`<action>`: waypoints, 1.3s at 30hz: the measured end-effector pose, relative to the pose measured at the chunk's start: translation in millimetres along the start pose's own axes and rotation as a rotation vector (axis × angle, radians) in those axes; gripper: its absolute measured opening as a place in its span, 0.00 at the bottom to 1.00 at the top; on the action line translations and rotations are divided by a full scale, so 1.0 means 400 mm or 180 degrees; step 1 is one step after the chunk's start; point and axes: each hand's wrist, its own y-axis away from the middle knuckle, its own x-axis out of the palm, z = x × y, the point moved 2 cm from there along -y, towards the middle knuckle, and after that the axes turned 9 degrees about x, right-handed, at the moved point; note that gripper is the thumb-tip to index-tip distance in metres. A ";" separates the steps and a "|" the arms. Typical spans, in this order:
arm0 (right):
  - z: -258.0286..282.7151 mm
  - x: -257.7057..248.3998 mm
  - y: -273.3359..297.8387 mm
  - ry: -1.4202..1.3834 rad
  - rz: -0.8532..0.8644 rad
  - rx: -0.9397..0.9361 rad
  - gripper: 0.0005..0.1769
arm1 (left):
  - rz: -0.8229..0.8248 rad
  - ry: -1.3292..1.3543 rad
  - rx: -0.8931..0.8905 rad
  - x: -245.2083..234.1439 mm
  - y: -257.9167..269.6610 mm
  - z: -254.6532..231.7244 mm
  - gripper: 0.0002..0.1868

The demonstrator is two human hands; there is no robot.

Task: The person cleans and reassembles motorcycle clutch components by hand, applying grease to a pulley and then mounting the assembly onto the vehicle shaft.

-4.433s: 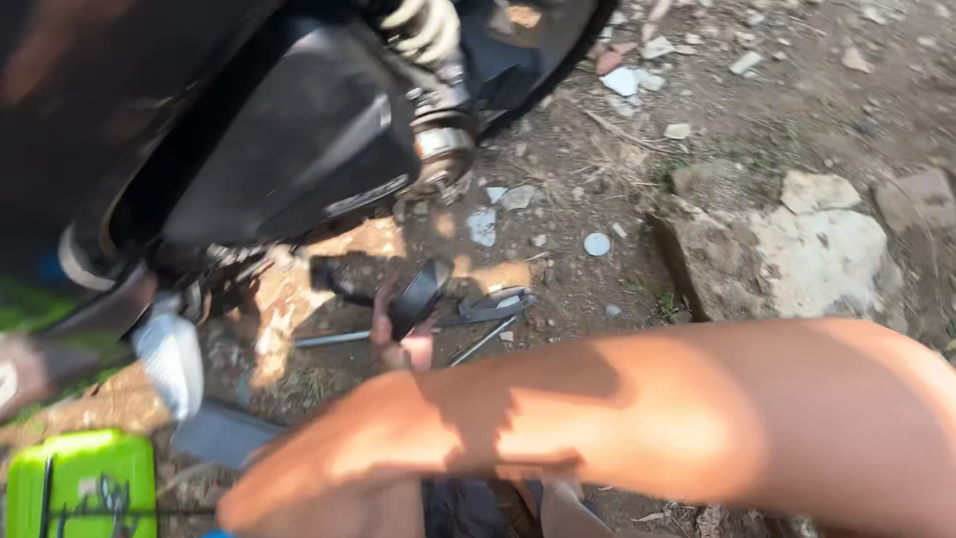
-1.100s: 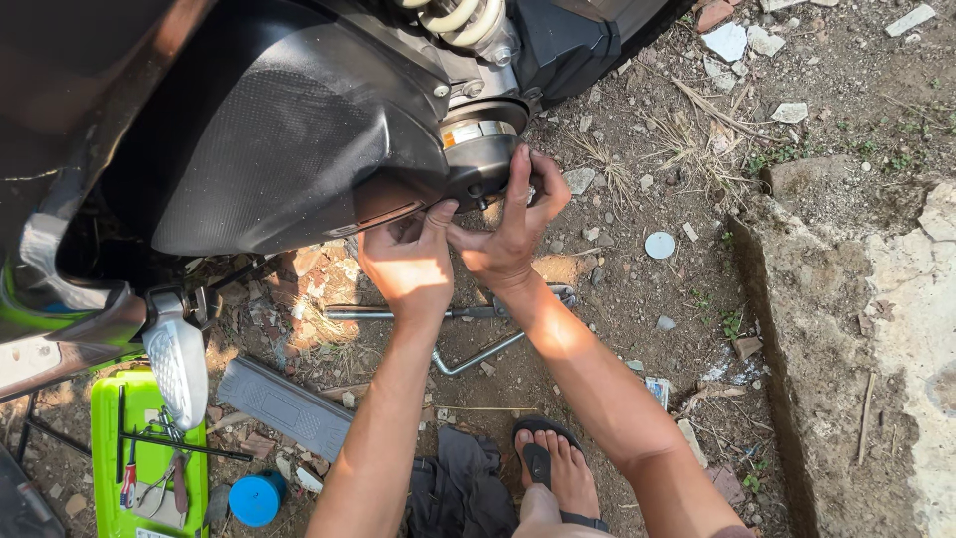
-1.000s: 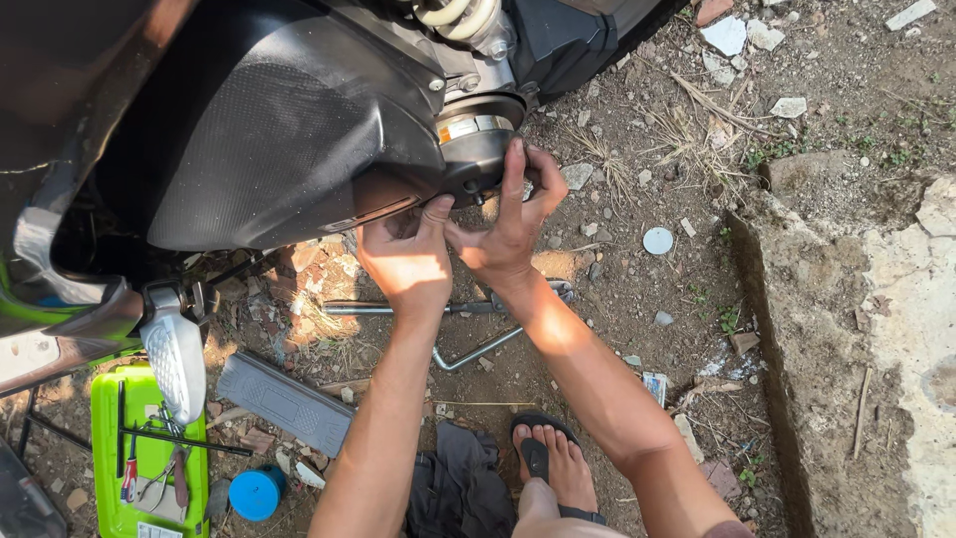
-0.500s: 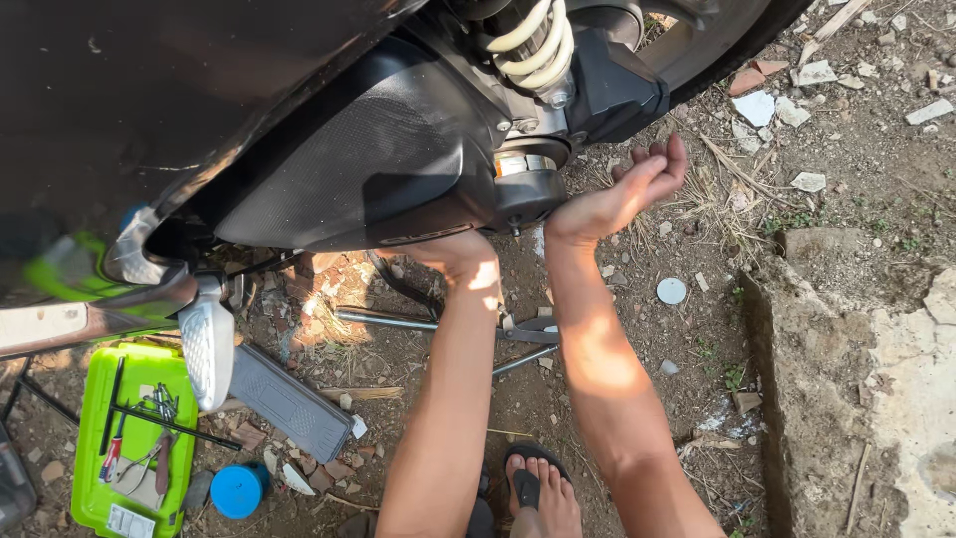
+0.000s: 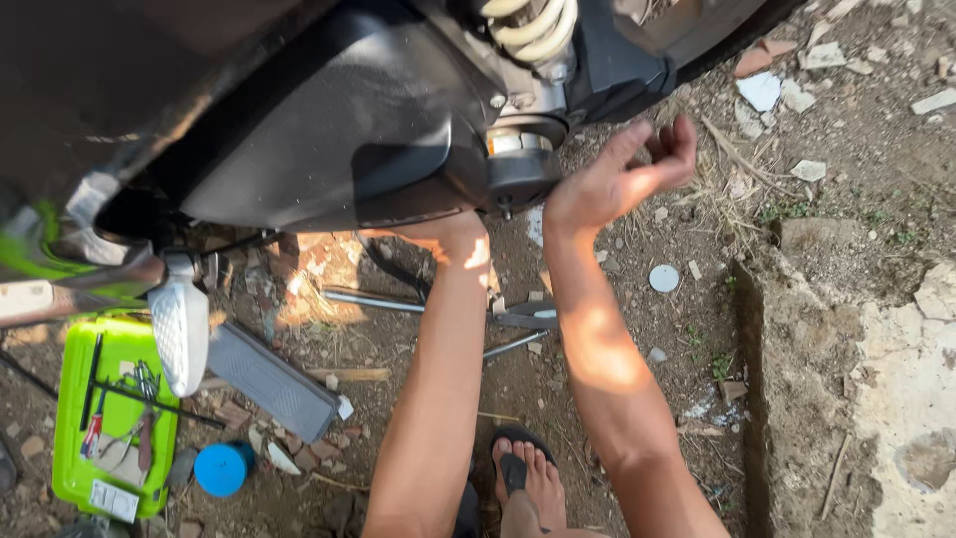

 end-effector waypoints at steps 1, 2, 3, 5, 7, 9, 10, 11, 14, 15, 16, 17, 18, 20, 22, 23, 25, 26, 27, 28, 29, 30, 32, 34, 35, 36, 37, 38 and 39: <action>0.008 -0.023 0.001 -0.0300 -0.0052 -0.0017 0.28 | 0.0354 0.0284 -0.0025 0.014 -0.004 0.006 0.39; 0.011 -0.028 0.001 -0.0601 -0.0102 -0.0033 0.27 | 0.0391 0.0318 -0.0031 0.020 -0.012 0.020 0.39; 0.008 -0.011 0.009 -0.0625 -0.0059 -0.0019 0.27 | 0.0767 0.0003 0.0103 0.015 -0.013 0.017 0.36; -0.009 0.021 0.012 -0.0696 -0.0011 -0.0055 0.26 | 0.1122 -0.0356 0.0231 0.002 -0.014 0.013 0.32; -0.027 0.024 0.016 -0.0621 0.0064 -0.0075 0.26 | 0.1055 -0.1455 0.0937 -0.008 0.006 0.015 0.29; -0.020 0.015 0.019 -0.0617 0.0177 -0.0130 0.26 | 0.1063 -0.1641 0.1061 0.015 0.040 0.010 0.28; -0.008 0.009 0.018 -0.0603 0.0161 -0.0107 0.26 | 0.1110 -0.1798 0.1223 0.048 0.043 0.005 0.28; 0.002 0.000 0.014 -0.0577 0.0106 -0.0081 0.27 | 0.1138 -0.1777 0.1228 0.075 0.046 0.001 0.28; 0.008 -0.027 0.023 -0.0912 -0.0094 0.0133 0.26 | 0.0161 -0.0181 -0.0064 0.075 0.020 -0.003 0.44; 0.002 -0.010 0.021 -0.0933 -0.0094 0.0144 0.26 | 0.0348 -0.0324 0.0035 0.069 -0.002 0.004 0.41; -0.006 0.019 0.013 -0.0720 -0.0120 0.0045 0.25 | 0.0534 -0.0468 0.0136 0.057 -0.029 0.016 0.38; -0.018 0.013 0.010 -0.0424 -0.0182 -0.0037 0.25 | 0.0674 -0.0672 0.0184 0.023 -0.034 0.024 0.35; -0.030 0.000 0.014 -0.0362 -0.0221 -0.0010 0.25 | 0.0761 -0.0829 0.0234 -0.010 -0.034 0.030 0.35; -0.026 0.009 0.010 -0.0551 0.0068 -0.0134 0.25 | 0.0817 -0.0881 0.0314 -0.032 -0.038 0.035 0.35; -0.003 -0.016 0.006 -0.0735 -0.0001 -0.0053 0.26 | 0.0909 -0.0831 0.0345 -0.009 -0.041 0.033 0.36; 0.003 -0.034 0.009 -0.0835 -0.0074 0.0058 0.27 | 0.0941 -0.0852 0.0344 -0.006 -0.031 0.026 0.36; 0.009 -0.002 -0.007 -0.0819 -0.0053 0.0015 0.27 | 0.1047 -0.0943 0.0391 0.009 -0.008 0.025 0.36; 0.007 0.024 -0.018 -0.0805 -0.0030 -0.0037 0.27 | 0.1075 -0.0982 0.0452 0.025 -0.007 0.030 0.36; -0.006 0.029 -0.017 -0.0732 -0.0059 -0.0010 0.27 | 0.1046 -0.1072 0.0483 0.026 0.002 0.023 0.37; -0.020 0.037 -0.012 -0.0727 -0.0089 -0.0010 0.26 | 0.1011 -0.1179 0.0536 0.031 0.005 0.017 0.37; -0.029 0.037 -0.010 -0.0766 -0.0080 -0.0041 0.25 | 0.0947 -0.1175 0.0573 0.046 0.000 0.012 0.37; -0.033 -0.006 0.000 -0.0738 -0.0071 -0.0045 0.25 | 0.0898 -0.1193 0.0563 0.045 0.023 -0.005 0.37; -0.016 -0.019 -0.008 -0.0770 -0.0220 -0.0030 0.23 | 0.0990 -0.1080 0.0566 0.105 0.030 0.000 0.38; -0.020 0.025 -0.004 -0.1081 -0.0444 -0.0044 0.22 | 0.1082 -0.1181 0.0576 0.115 0.045 -0.003 0.38; -0.029 0.028 0.000 -0.1309 -0.0611 -0.0047 0.22 | 0.1069 -0.1198 0.0612 0.105 0.046 -0.008 0.38; -0.035 0.037 0.001 -0.1290 -0.0592 -0.0039 0.22 | 0.1052 -0.1210 0.0661 0.098 0.038 -0.008 0.38; -0.038 0.037 0.004 -0.1045 -0.0569 -0.0104 0.22 | 0.1037 -0.1280 0.0687 0.089 0.037 -0.007 0.39; -0.037 0.024 0.006 -0.0798 -0.0542 -0.0164 0.22 | 0.1004 -0.1353 0.0722 0.083 0.034 -0.010 0.39; -0.030 0.010 0.006 -0.0788 -0.0551 -0.0169 0.22 | 0.0999 -0.1364 0.0777 0.091 0.027 -0.005 0.39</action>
